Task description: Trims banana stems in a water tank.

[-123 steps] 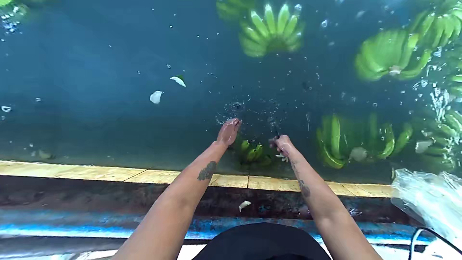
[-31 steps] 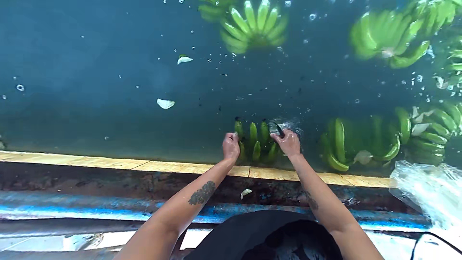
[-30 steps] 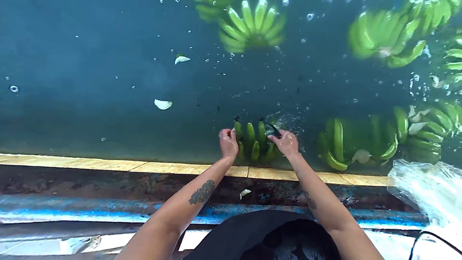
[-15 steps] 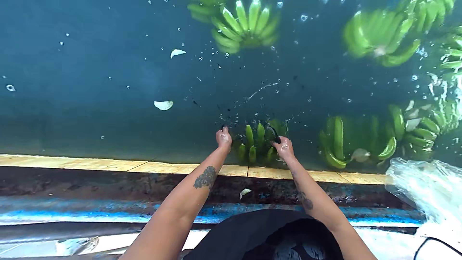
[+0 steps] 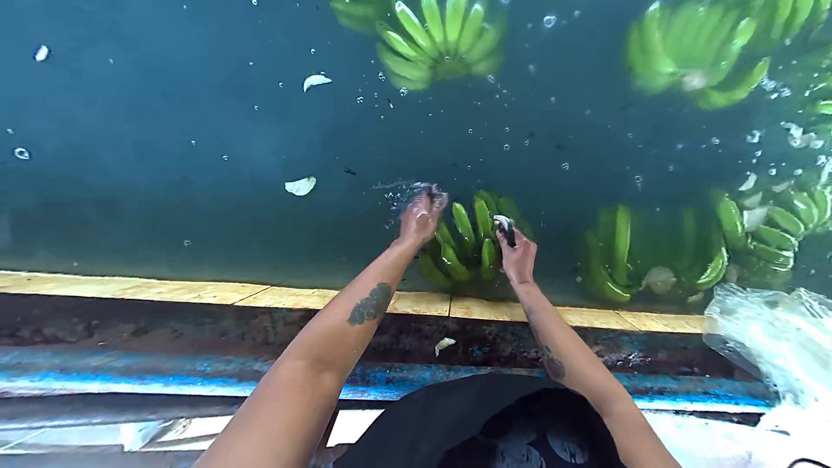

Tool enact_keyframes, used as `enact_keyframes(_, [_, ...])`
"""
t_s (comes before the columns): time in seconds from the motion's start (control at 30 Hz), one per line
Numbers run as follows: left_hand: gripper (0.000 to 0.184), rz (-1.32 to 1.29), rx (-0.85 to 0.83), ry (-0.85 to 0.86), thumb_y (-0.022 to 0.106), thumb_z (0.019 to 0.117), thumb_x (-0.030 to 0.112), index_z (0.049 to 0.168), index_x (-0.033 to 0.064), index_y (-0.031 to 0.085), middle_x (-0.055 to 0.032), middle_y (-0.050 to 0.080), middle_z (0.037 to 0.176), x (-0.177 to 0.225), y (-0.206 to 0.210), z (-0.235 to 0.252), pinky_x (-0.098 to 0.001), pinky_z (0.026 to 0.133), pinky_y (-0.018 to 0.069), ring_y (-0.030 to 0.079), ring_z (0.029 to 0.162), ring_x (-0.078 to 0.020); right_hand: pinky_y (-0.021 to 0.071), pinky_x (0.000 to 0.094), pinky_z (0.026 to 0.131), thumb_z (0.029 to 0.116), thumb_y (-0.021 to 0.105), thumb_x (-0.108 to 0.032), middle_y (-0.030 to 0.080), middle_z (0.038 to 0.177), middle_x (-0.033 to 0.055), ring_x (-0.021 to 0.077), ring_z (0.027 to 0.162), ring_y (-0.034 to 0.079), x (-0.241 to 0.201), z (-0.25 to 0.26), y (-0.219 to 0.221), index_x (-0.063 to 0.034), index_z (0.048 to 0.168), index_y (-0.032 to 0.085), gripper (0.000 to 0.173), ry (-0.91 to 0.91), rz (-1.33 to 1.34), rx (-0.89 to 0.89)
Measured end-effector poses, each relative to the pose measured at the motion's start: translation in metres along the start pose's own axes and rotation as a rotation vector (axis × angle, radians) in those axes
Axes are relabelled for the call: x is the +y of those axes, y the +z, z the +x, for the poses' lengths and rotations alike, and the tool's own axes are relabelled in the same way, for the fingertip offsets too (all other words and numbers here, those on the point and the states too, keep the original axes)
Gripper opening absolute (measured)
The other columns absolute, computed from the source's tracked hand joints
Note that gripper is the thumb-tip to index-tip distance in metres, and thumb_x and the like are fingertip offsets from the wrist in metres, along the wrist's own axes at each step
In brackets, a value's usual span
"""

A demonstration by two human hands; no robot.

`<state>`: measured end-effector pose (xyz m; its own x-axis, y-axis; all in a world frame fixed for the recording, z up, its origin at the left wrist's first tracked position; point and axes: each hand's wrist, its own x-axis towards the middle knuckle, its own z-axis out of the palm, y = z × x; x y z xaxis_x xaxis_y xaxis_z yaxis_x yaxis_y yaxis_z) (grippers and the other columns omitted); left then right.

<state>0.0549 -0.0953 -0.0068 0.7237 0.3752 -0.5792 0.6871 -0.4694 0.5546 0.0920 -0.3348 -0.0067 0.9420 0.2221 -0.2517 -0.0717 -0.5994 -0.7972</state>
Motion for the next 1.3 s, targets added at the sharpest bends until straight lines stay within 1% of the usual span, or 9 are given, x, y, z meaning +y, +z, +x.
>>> enact_keyframes(0.17, [0.074, 0.005, -0.335, -0.153, 0.030, 0.1097, 0.054, 0.126, -0.0124, 0.060, -0.0362, 0.058, 0.131, 0.017, 0.008, 0.029, -0.0691, 0.107, 0.0375, 0.053, 0.129, -0.0499, 0.0495, 0.0272, 0.053, 0.0966, 0.064, -0.005, 0.071, 0.089, 0.0084, 0.0088, 0.057, 0.057, -0.006, 0.037, -0.020, 0.0001, 0.113, 0.071, 0.019, 0.131, 0.176, 0.064])
enact_keyframes(0.27, [0.077, -0.205, -0.279, -0.299, 0.048, 0.1028, 0.060, 0.129, -0.0116, 0.059, -0.0359, 0.055, 0.136, 0.016, 0.017, 0.028, -0.0668, 0.111, 0.0356, 0.049, 0.134, -0.0488, 0.0557, 0.0454, 0.089, 0.0954, 0.072, -0.019, 0.065, 0.128, 0.0199, 0.0279, 0.102, 0.067, 0.003, 0.048, -0.039, -0.0005, 0.126, 0.068, 0.036, 0.169, -0.013, 0.007])
enact_keyframes(0.37, [0.063, -0.421, -0.128, -0.325, 0.062, 0.1008, 0.047, 0.129, -0.0086, 0.061, -0.0319, 0.058, 0.133, 0.007, 0.036, 0.017, -0.0626, 0.110, 0.0391, 0.053, 0.130, -0.0443, 0.0556, 0.0477, 0.089, 0.0958, 0.073, -0.030, 0.058, 0.140, 0.0227, 0.0317, 0.105, 0.067, 0.030, 0.055, -0.043, -0.0050, 0.147, 0.054, 0.060, 0.242, -0.063, -0.090])
enact_keyframes(0.5, [0.035, -0.405, 0.004, 0.116, 0.070, 0.0982, 0.028, 0.106, -0.0060, 0.071, -0.0213, 0.069, 0.111, 0.003, 0.049, -0.003, -0.0514, 0.103, 0.0488, 0.066, 0.109, -0.0306, 0.0511, 0.0329, 0.058, 0.0991, 0.069, -0.029, 0.065, 0.106, 0.0167, 0.0164, 0.063, 0.057, 0.052, 0.050, -0.040, 0.0004, 0.141, 0.054, 0.053, 0.373, 0.137, -0.014])
enact_keyframes(0.57, [0.039, -0.250, 0.067, 0.337, 0.077, 0.0910, 0.031, 0.103, -0.0059, 0.073, -0.0209, 0.070, 0.110, 0.004, 0.047, -0.014, -0.0596, 0.118, 0.0277, 0.062, 0.116, -0.0333, 0.0463, 0.0260, 0.047, 0.1030, 0.064, -0.030, 0.057, 0.079, 0.0078, 0.0096, 0.048, 0.047, 0.058, 0.049, -0.044, 0.0035, 0.123, 0.057, 0.039, 0.500, 0.281, 0.076])
enact_keyframes(0.93, [0.021, -0.072, 0.182, 1.199, 0.056, 0.1055, 0.037, 0.101, 0.0260, 0.073, 0.0001, 0.067, 0.093, 0.007, 0.047, -0.124, -0.0528, 0.122, 0.0218, 0.063, 0.108, -0.0149, 0.0407, 0.0209, 0.039, 0.1100, 0.044, -0.042, 0.046, 0.057, -0.0033, 0.0058, 0.039, 0.039, 0.055, 0.060, -0.090, -0.0087, 0.089, 0.055, 0.041, 0.666, 0.471, -0.090])
enact_keyframes(1.03, [0.035, -0.026, 0.192, 0.847, 0.066, 0.0974, 0.046, 0.112, 0.0159, 0.077, -0.0147, 0.070, 0.119, 0.017, 0.043, -0.094, -0.0567, 0.118, 0.0320, 0.059, 0.127, -0.0298, 0.0400, 0.0203, 0.042, 0.1054, 0.058, -0.034, 0.057, 0.069, -0.0007, 0.0045, 0.043, 0.041, 0.053, 0.061, -0.100, -0.0032, 0.104, 0.062, 0.031, 0.670, 0.268, -0.205])
enact_keyframes(1.13, [0.108, 0.222, -0.060, 0.332, 0.082, 0.0784, 0.058, 0.161, 0.0101, 0.031, -0.0251, 0.034, 0.161, 0.032, 0.040, -0.041, -0.0643, 0.119, 0.0255, 0.030, 0.150, -0.0431, 0.0398, 0.0215, 0.044, 0.0976, 0.072, -0.026, 0.062, 0.077, 0.0020, 0.0045, 0.046, 0.043, 0.048, 0.059, -0.098, -0.0001, 0.109, 0.064, 0.029, 0.703, 0.154, -0.218])
enact_keyframes(1.3, [0.086, 0.294, -0.309, 0.062, 0.078, 0.0891, 0.029, 0.158, 0.0064, 0.031, -0.0307, 0.061, 0.132, 0.023, 0.054, 0.002, -0.0686, 0.099, 0.0471, 0.060, 0.121, -0.0501, 0.0471, 0.0268, 0.052, 0.0951, 0.073, -0.020, 0.065, 0.077, 0.0046, 0.0090, 0.052, 0.052, 0.048, 0.057, -0.087, 0.0011, 0.105, 0.067, 0.024, 0.598, -0.047, -0.171])
